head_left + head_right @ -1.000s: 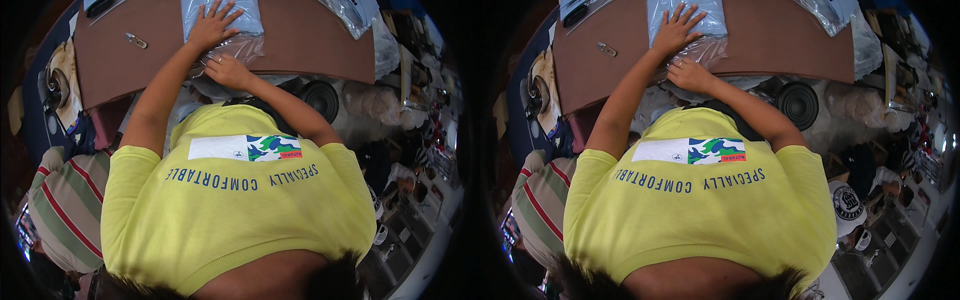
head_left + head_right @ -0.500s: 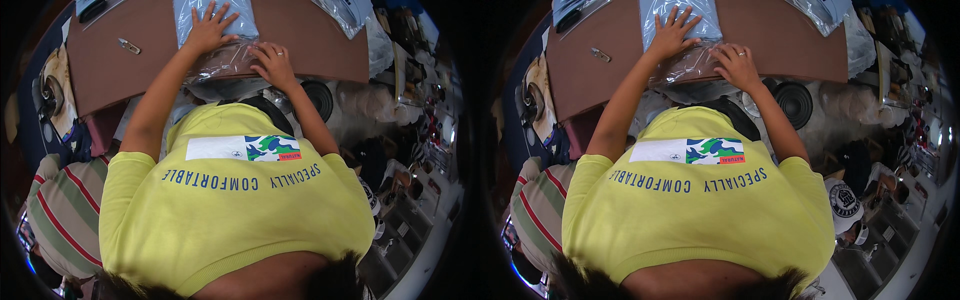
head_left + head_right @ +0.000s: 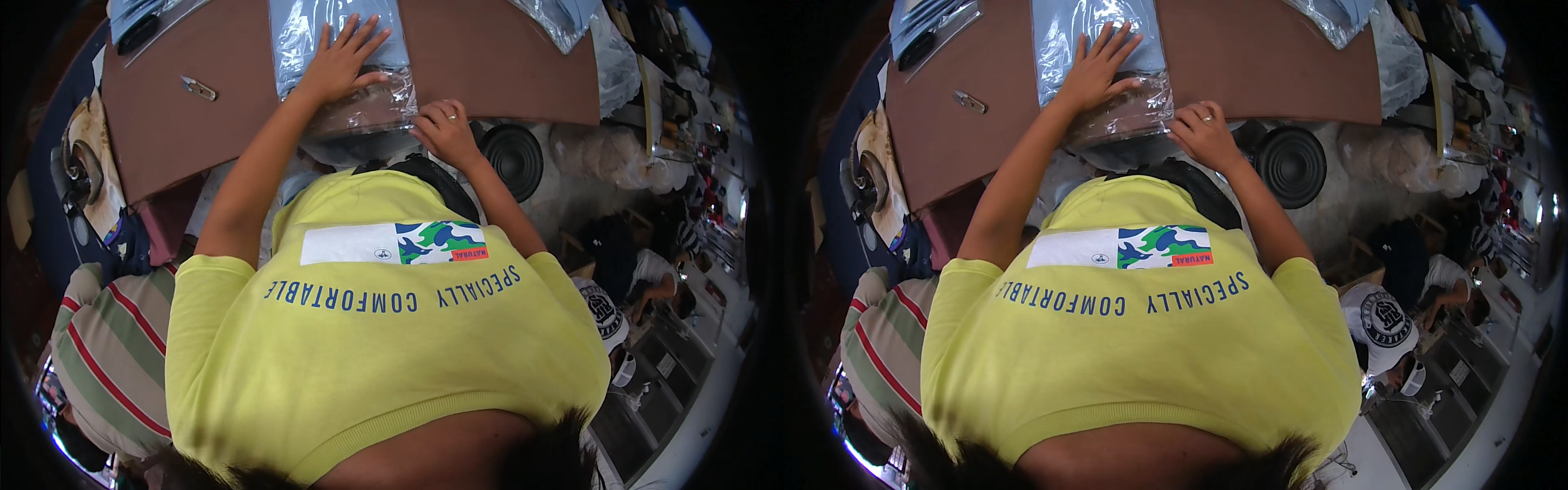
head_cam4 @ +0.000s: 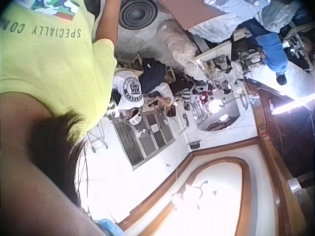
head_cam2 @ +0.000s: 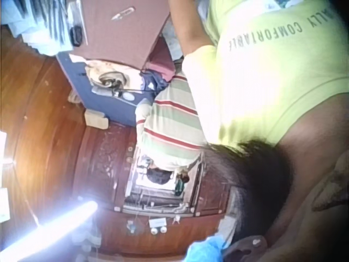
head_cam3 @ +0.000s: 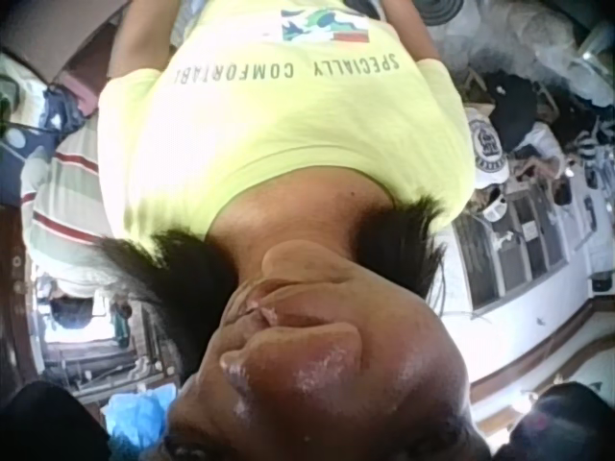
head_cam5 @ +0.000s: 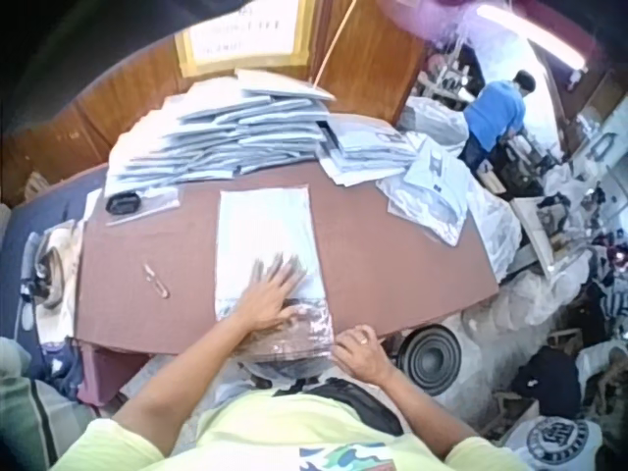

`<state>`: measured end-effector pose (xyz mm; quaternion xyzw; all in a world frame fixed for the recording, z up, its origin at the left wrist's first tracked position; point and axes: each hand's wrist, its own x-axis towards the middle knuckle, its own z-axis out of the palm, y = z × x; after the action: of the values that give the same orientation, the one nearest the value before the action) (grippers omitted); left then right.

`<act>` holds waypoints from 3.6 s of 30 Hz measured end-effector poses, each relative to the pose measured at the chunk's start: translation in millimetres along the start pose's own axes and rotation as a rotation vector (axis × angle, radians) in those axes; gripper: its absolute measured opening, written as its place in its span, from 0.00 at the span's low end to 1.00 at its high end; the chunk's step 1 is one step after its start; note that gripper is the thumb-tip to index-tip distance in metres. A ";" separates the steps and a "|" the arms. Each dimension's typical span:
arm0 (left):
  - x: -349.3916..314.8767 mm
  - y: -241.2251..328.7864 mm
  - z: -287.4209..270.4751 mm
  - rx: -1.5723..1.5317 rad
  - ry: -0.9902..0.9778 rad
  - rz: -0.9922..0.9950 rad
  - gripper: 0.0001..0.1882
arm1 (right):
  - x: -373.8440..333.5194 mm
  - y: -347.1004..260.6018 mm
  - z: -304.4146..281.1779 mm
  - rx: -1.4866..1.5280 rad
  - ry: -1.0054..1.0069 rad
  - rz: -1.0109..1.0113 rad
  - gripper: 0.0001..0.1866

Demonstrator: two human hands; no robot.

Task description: The person places folded blue shirts into individual plastic bags, seals each bag by hand, and stacks the completed packages.

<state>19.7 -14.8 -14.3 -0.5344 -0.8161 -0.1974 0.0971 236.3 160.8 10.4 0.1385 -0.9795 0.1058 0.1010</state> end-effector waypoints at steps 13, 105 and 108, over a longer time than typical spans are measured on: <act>-138.9 -6.6 -92.0 0.114 -0.511 -0.061 0.49 | 44.3 25.4 0.9 0.059 -0.350 -0.080 0.46; -23.1 -25.8 -118.3 -0.042 0.419 -0.701 0.18 | 167.8 39.5 -58.3 0.368 0.281 0.680 0.26; -5.2 -40.6 -74.7 -0.061 0.177 -1.029 0.18 | 181.9 62.5 -9.1 0.140 0.217 0.849 0.29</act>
<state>-19.0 -65.2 42.4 -0.0481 -0.9557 -0.2876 0.0403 48.3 176.2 49.2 -0.2815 -0.9238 0.2178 0.1412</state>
